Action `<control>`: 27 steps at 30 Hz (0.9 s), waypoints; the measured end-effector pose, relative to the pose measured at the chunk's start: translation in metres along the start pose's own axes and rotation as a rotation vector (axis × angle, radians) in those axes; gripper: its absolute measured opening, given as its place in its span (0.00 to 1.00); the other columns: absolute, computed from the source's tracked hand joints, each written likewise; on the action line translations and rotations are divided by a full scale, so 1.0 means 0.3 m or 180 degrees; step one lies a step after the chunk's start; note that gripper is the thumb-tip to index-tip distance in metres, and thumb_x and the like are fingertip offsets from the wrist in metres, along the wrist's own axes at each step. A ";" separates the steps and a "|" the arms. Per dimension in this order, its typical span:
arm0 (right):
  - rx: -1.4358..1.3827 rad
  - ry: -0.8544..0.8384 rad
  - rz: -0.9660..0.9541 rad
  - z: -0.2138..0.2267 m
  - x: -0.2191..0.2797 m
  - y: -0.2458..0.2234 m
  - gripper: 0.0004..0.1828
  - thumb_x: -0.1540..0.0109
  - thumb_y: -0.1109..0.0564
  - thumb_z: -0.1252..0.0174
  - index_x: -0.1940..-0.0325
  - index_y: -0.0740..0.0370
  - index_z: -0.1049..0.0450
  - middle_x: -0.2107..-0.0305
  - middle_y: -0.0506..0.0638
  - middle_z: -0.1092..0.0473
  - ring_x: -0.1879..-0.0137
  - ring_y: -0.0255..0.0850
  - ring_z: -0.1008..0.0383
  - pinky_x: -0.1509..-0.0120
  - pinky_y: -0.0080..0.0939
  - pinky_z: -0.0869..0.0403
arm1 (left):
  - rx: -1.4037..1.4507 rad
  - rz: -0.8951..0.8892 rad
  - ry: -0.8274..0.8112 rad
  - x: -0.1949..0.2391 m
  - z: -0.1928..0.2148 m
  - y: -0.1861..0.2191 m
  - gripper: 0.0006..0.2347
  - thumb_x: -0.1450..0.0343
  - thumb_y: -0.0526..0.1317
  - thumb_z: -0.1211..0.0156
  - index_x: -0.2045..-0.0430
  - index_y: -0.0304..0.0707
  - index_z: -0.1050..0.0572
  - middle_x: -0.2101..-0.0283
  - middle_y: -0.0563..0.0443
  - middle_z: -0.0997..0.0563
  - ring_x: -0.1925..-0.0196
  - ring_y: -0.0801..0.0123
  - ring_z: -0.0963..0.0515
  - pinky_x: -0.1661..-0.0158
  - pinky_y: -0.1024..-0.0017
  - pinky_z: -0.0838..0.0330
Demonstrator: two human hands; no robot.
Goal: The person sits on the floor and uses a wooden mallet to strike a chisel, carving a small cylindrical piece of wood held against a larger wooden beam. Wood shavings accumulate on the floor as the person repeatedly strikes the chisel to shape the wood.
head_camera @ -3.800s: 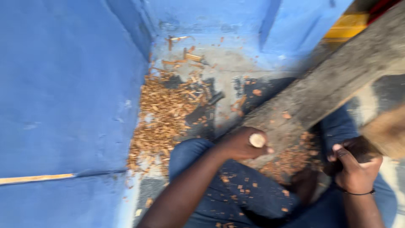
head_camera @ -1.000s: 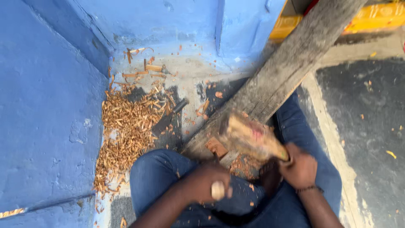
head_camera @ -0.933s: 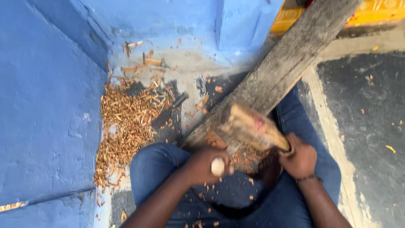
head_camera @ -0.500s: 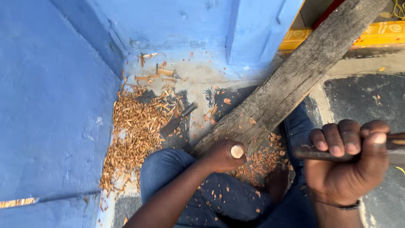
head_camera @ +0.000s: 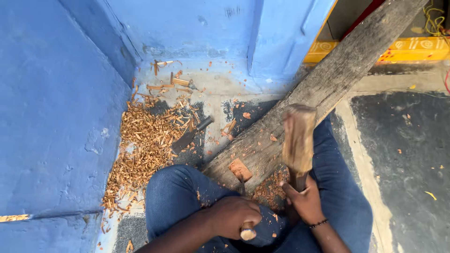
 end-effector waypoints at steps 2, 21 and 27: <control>-0.0627 -0.0203 -0.0897 -0.010 0.022 0.121 0.09 0.45 0.63 0.40 0.60 0.63 0.25 0.79 0.49 0.26 0.82 0.36 0.33 0.79 0.38 0.33 | 0.0077 0.0246 0.0215 -0.003 0.010 -0.020 0.12 0.32 0.43 0.29 0.75 0.39 0.29 0.70 0.45 0.23 0.67 0.53 0.21 0.65 0.57 0.28; -0.0673 -0.0213 -0.1796 -0.002 -0.017 0.266 0.28 0.47 0.62 0.33 0.44 0.65 0.31 0.81 0.46 0.35 0.81 0.35 0.37 0.81 0.37 0.37 | 0.0125 0.1204 0.1013 -0.243 0.310 -0.259 0.11 0.35 0.40 0.30 0.73 0.37 0.27 0.69 0.44 0.22 0.66 0.58 0.18 0.65 0.61 0.26; -0.0445 -0.0326 -0.2051 -0.028 -0.028 0.268 0.30 0.47 0.61 0.31 0.41 0.65 0.31 0.83 0.47 0.35 0.82 0.35 0.37 0.81 0.37 0.36 | 0.0757 0.1372 0.1134 -0.280 0.266 -0.361 0.08 0.30 0.39 0.34 0.69 0.38 0.29 0.75 0.52 0.23 0.73 0.73 0.22 0.69 0.70 0.27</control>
Point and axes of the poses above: each hand's wrist, its own x-axis away from the middle knuckle, its own z-axis out of the back of the hand, y = z × x, the point moved 7 cm from there along -x, towards the middle knuckle
